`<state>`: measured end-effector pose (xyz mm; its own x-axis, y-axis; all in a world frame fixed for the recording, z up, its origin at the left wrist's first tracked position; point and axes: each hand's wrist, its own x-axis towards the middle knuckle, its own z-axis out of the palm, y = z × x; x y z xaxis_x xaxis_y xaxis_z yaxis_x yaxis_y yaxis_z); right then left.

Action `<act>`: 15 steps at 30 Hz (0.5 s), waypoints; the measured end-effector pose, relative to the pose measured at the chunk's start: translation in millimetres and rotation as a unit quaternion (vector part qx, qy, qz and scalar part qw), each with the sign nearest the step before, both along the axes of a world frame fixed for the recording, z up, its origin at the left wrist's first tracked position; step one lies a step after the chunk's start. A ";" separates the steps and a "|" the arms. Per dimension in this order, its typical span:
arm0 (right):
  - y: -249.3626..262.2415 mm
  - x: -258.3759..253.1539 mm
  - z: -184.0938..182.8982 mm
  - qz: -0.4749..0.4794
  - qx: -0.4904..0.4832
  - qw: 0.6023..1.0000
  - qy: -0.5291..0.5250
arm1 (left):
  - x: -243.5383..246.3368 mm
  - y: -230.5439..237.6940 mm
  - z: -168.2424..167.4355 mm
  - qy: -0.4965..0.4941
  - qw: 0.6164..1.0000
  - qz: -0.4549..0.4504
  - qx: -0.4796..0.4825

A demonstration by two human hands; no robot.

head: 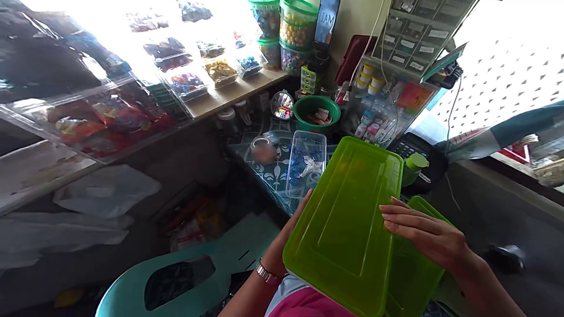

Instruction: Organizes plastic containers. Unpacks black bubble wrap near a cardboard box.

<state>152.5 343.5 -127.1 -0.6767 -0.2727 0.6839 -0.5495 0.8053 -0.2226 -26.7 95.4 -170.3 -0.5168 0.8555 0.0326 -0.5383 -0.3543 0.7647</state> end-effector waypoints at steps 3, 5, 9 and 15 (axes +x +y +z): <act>1.3 0.8 5.6 -0.001 0.020 1.000 -0.020 | -0.7 -1.0 -0.3 -0.063 0.996 -0.047 0.043; 0.1 -0.4 4.7 -0.004 0.038 0.999 -0.024 | -1.2 1.6 6.4 -0.068 0.996 -0.037 0.031; -5.9 0.1 0.7 -0.020 0.029 0.998 -0.044 | -6.2 -0.8 9.2 -0.082 0.993 -0.073 0.047; -30.9 -1.6 -15.7 -0.217 -0.298 0.918 -0.149 | 4.2 3.3 10.8 -0.001 0.999 -0.009 -0.037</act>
